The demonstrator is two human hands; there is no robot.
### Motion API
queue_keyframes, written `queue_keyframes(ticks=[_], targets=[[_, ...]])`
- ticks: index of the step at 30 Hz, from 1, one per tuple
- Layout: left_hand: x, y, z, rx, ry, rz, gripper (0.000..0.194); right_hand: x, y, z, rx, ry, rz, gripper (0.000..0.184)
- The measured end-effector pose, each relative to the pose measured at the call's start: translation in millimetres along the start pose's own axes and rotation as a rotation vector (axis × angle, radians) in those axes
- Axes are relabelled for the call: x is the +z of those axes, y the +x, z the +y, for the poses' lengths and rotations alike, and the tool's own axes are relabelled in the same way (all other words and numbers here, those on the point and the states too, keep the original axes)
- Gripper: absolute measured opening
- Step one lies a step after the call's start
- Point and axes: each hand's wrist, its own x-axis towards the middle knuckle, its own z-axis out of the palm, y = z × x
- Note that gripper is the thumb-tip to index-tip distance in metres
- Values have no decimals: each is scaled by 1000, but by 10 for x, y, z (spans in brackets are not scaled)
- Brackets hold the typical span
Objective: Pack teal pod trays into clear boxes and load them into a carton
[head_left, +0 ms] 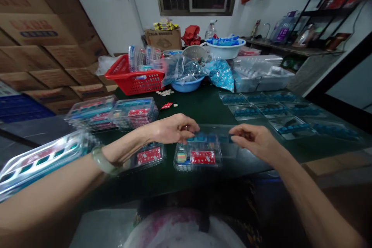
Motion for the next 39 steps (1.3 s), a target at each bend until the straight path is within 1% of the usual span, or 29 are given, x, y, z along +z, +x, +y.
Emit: queue_keyframes(ticks=[2, 3, 5, 8, 11, 14, 16, 18, 20, 21, 23, 25, 27, 29, 31, 33, 36, 39], targets=[[23, -2, -233, -119, -169, -62, 35, 149, 140, 52, 98, 96, -126, 21], [46, 15, -339, -155, -199, -63, 38, 221, 199, 88, 147, 102, -169, 22], [103, 61, -507, -202, -177, -36, 41, 350, 289, 168, 219, 57, -201, 25], [193, 115, -652, -246, -61, 20, 44, 482, 354, 280, 238, -34, -175, 26], [277, 116, -727, -263, 118, 165, 49, 545, 346, 374, 218, -110, -114, 24], [366, 74, -725, -249, 291, 316, 56, 582, 292, 442, 206, -233, -19, 35], [438, 49, -660, -202, 358, 362, 59, 613, 255, 471, 199, -331, 25, 41], [527, 53, -561, -81, 445, 344, 71, 652, 233, 493, 189, -377, 41, 40], [631, 99, -474, 56, 546, 247, 95, 693, 227, 518, 177, -328, 48, 38], [683, 134, -448, 103, 591, 185, 106, 710, 228, 533, 172, -289, 57, 37], [773, 215, -440, 123, 640, 89, 115, 726, 223, 566, 166, -210, 68, 36], [827, 284, -475, 117, 658, 72, 114, 714, 187, 589, 164, -150, 69, 38], [837, 323, -521, 129, 654, 106, 110, 685, 101, 584, 157, -38, 82, 41], [810, 334, -550, 151, 632, 123, 106, 663, -39, 551, 149, 109, 146, 41], [764, 329, -553, 156, 600, 117, 102, 676, -215, 506, 140, 188, 255, 37], [713, 321, -538, 152, 568, 99, 100, 734, -398, 470, 112, 152, 348, 28], [652, 316, -513, 143, 519, 76, 97, 885, -617, 457, -3, 31, 379, 19], [621, 322, -505, 133, 485, 70, 95, 1047, -720, 473, -163, -136, 387, 26]])
